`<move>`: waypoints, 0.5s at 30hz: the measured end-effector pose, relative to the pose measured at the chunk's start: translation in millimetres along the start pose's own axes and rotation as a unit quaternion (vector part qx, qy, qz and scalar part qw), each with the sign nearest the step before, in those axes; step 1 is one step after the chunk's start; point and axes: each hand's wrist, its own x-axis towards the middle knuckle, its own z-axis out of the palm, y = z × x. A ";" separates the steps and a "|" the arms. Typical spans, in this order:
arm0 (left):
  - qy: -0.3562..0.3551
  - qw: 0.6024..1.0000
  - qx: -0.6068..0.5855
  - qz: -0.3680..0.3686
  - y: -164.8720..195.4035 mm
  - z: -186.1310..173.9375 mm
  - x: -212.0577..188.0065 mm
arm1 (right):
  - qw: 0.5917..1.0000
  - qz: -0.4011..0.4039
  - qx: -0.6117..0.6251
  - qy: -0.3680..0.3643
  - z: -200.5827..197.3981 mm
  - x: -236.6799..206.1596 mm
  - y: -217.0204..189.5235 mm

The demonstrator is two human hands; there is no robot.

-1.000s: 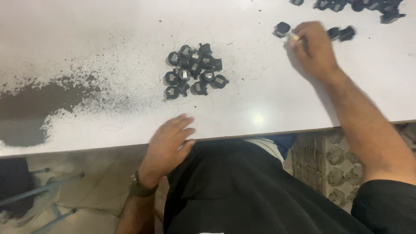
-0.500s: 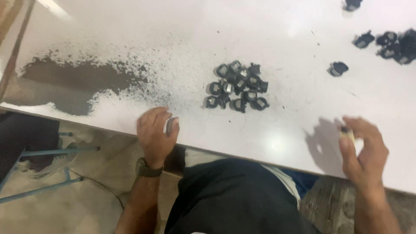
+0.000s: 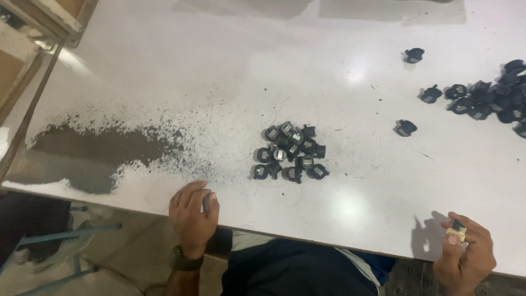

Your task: The person sits at a white workbench and assembles small black plastic connector housings, inserting brass metal contacts into each housing by hand and using a small blade to help seat the contacts. Finished assemblies are placed in a growing pile on the table, with completed units later stacked into trays.

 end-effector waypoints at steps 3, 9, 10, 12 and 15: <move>-0.009 1.000 -0.003 -0.020 2.0 -0.7 1.4 | 1.000 0.010 -0.016 0.003 -0.9 6.7 -10.4; -0.021 1.000 0.011 -0.015 -7.7 7.2 -1.5 | 0.998 0.054 -0.044 0.009 -0.4 15.2 -24.8; -0.034 0.999 0.019 -0.023 -11.0 11.0 -2.4 | 0.998 0.057 -0.039 0.011 -0.3 16.6 -25.9; -0.063 0.996 0.042 -0.046 -19.6 17.0 -4.9 | 0.998 0.061 -0.024 0.007 0.6 19.5 -26.9; -0.138 0.982 0.099 -0.079 -34.3 24.2 -12.6 | 0.997 0.075 -0.028 0.011 1.1 20.4 -26.2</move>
